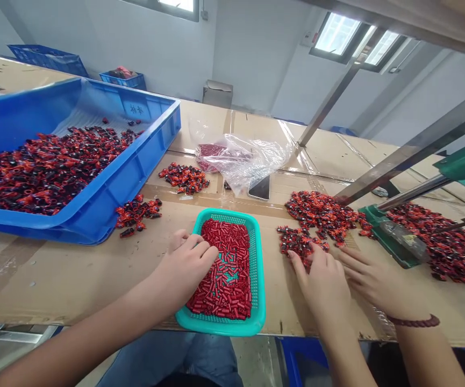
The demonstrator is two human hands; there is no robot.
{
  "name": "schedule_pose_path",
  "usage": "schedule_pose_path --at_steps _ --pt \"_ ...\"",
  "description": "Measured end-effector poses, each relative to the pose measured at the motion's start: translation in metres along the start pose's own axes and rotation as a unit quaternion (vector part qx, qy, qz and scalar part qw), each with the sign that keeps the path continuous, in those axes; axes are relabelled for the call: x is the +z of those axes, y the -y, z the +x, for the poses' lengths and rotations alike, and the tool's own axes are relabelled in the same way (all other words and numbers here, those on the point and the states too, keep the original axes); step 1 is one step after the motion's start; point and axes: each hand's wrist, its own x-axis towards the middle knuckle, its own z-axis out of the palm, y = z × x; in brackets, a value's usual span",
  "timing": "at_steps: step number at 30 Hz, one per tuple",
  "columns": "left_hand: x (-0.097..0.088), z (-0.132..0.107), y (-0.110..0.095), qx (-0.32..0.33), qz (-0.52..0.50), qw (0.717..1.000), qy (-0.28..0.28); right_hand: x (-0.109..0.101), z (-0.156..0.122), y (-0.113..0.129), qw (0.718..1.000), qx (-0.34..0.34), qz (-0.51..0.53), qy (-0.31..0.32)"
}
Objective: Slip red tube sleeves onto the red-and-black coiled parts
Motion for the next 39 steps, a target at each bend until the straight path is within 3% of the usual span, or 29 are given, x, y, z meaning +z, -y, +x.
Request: schedule_pose_path --at_steps 4,7,9,12,15,17,19,21,22,27,31,33,36,37,39 --pt "-0.025 -0.008 0.007 -0.012 -0.097 0.993 -0.062 -0.023 -0.01 0.033 0.996 -0.063 0.055 -0.017" --pt "-0.046 -0.021 0.011 -0.077 -0.223 0.964 -0.125 -0.041 -0.009 0.077 0.969 -0.185 0.162 0.038" --pt "-0.055 -0.032 0.01 -0.16 -0.369 0.903 -0.154 -0.047 -0.005 0.107 0.935 -0.264 0.21 0.108" --pt "-0.06 -0.05 0.005 -0.291 -0.559 0.759 -0.163 -0.04 0.004 0.143 0.908 -0.334 0.149 0.205" --pt "-0.061 -0.067 -0.003 -0.398 -0.652 0.63 -0.139 -0.027 0.01 0.164 0.896 -0.369 0.079 0.236" --pt "-0.06 -0.076 -0.007 -0.429 -0.683 0.581 -0.111 -0.021 0.012 0.172 0.892 -0.381 0.059 0.236" --pt "-0.059 -0.082 -0.01 -0.427 -0.702 0.563 -0.087 -0.016 0.012 0.176 0.891 -0.388 0.041 0.234" --pt "-0.056 -0.086 -0.012 -0.407 -0.703 0.577 -0.078 -0.013 0.011 0.179 0.892 -0.387 0.035 0.23" --pt "-0.055 -0.087 -0.012 -0.39 -0.694 0.6 -0.08 -0.011 0.01 0.179 0.894 -0.384 0.038 0.229" --pt "-0.048 -0.089 -0.012 -0.281 -0.521 0.79 -0.158 -0.009 0.008 0.175 0.9 -0.351 0.118 0.229" --pt "-0.046 -0.093 -0.011 -0.173 -0.355 0.903 -0.173 -0.031 0.005 0.171 0.894 -0.302 0.23 0.238" --pt "-0.045 -0.096 -0.011 -0.122 -0.295 0.933 -0.166 -0.046 0.001 0.173 0.872 -0.257 0.329 0.256" --pt "-0.042 -0.103 -0.013 -0.082 -0.235 0.954 -0.165 -0.062 -0.007 0.178 0.807 -0.2 0.494 0.252" --pt "-0.041 -0.104 -0.014 -0.075 -0.219 0.96 -0.161 -0.065 -0.01 0.179 0.794 -0.203 0.523 0.235" --pt "-0.04 -0.106 -0.017 -0.066 -0.188 0.968 -0.149 -0.066 -0.015 0.181 0.796 -0.244 0.524 0.182"
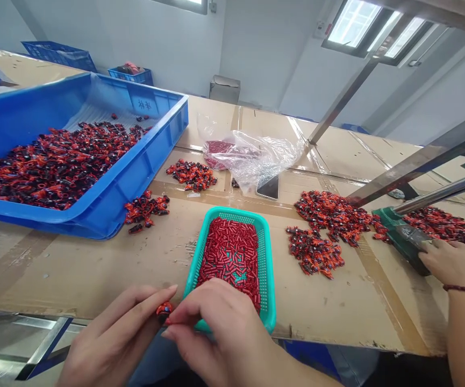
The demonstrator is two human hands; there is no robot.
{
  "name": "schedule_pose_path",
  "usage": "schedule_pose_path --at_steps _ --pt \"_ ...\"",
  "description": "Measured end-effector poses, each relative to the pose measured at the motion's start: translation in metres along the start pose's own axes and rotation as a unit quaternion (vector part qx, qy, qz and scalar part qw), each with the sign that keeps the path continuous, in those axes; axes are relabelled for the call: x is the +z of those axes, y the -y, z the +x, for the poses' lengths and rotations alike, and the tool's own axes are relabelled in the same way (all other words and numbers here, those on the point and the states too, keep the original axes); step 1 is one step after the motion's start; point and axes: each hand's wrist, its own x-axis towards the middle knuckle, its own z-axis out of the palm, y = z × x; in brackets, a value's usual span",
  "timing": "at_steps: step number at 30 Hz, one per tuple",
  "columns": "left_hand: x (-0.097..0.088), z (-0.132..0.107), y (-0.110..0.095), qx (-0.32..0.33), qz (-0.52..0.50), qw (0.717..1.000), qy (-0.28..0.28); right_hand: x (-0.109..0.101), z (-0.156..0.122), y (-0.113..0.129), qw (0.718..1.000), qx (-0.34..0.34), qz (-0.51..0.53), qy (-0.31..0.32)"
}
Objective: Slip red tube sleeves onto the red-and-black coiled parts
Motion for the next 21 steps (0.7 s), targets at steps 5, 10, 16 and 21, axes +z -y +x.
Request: schedule_pose_path --at_steps 5,10,16,21 --pt "0.0 -0.001 -0.005 0.036 0.062 0.997 -0.019 0.004 -0.007 0.0 0.989 -0.076 -0.121 -0.023" --pt "-0.003 -0.006 -0.009 0.049 0.116 0.992 0.026 0.006 -0.01 0.002 0.986 -0.083 -0.141 -0.024" --pt "-0.003 0.001 -0.015 0.035 0.086 0.996 0.01 0.006 -0.011 0.001 0.993 -0.095 -0.058 -0.049" --pt "-0.003 0.001 -0.017 0.043 0.08 0.996 0.019 0.007 -0.016 0.0 0.992 -0.093 -0.05 -0.062"
